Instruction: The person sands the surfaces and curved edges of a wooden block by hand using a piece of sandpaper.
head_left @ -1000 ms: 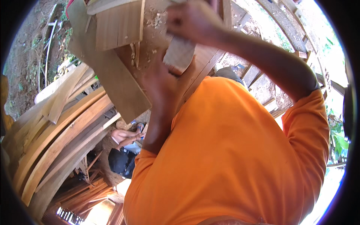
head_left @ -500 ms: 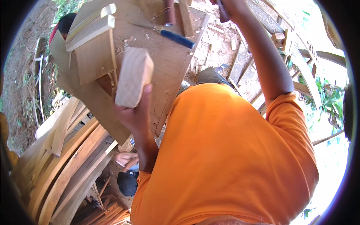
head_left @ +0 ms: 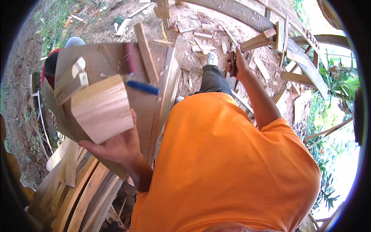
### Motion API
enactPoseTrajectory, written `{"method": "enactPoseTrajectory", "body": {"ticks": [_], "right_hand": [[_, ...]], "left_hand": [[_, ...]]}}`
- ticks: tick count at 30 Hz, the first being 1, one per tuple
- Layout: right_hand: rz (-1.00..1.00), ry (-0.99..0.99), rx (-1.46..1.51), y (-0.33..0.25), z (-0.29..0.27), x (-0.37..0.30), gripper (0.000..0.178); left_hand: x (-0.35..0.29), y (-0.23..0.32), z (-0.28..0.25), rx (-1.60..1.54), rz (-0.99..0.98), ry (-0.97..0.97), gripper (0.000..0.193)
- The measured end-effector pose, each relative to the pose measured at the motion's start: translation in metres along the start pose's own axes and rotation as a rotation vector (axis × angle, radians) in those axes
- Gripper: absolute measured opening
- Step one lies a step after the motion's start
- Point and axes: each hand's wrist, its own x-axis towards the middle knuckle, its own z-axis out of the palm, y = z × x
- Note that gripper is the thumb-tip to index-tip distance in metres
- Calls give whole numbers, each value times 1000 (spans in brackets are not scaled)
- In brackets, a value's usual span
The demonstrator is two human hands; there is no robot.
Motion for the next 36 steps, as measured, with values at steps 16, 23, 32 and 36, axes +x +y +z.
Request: {"method": "enactPoseTrajectory", "body": {"ticks": [16, 23, 32, 36], "right_hand": [[-89, -103, -171, -262, -35, 258, 54], [-57, -292, -332, -288, 3, 301, 57], [-57, -523, -449, -244, -1, 306, 38], [22, -425, -410, -257, 7, 290, 32]], "left_hand": [[195, -185, 136, 91, 147, 445, 66], [208, -219, 171, -16, 129, 280, 67], [235, -217, 165, 152, 224, 604, 61], [260, -208, 151, 100, 223, 605, 65]]}}
